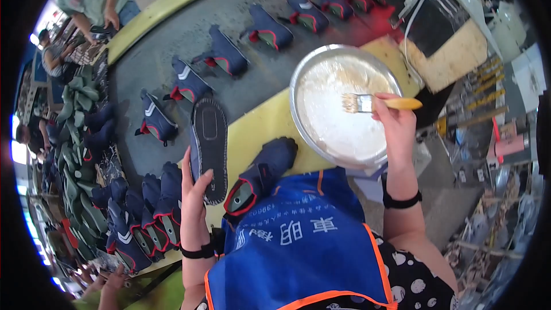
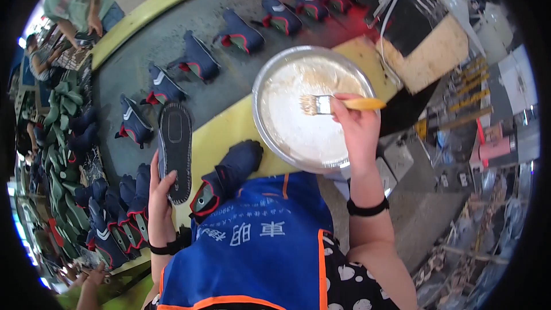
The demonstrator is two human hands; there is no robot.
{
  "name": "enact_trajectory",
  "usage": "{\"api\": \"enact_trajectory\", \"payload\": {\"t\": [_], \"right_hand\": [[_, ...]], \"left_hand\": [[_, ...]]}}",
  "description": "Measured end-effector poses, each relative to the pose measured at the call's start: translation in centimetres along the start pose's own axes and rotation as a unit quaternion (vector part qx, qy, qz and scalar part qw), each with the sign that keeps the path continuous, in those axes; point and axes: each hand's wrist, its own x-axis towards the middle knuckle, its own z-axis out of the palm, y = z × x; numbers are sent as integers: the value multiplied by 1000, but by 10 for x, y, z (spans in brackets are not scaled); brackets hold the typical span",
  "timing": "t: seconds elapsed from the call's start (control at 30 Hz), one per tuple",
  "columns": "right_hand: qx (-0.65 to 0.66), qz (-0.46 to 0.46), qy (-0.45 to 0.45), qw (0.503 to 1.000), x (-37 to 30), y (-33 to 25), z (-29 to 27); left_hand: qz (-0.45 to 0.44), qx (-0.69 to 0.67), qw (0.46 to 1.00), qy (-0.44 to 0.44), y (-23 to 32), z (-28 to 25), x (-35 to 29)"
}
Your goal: Applying adhesive to the bottom of shoe soles using a manual brush applicator.
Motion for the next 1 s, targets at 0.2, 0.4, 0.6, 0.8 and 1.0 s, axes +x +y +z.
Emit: {"api": "enact_trajectory", "payload": {"t": [0.2,0.4,0.6,0.8,1.0], "right_hand": [[-278,-105,-73,952,-5,18,15],[-412,-173,-96,889,-1,19,24],[-240,-100,-84,962,2,3,16],[-382,-269,-44,883,7,-21,14],[-275,-431,-267,817,-24,-53,34]], "left_hand": [[8,102,985,-141,40,48,22],[-131,-26,952,-274,61,65,34],[-156,96,932,-314,58,76,40],[-124,119,924,-341,62,81,45],[-121,167,910,-361,73,89,43]]}}
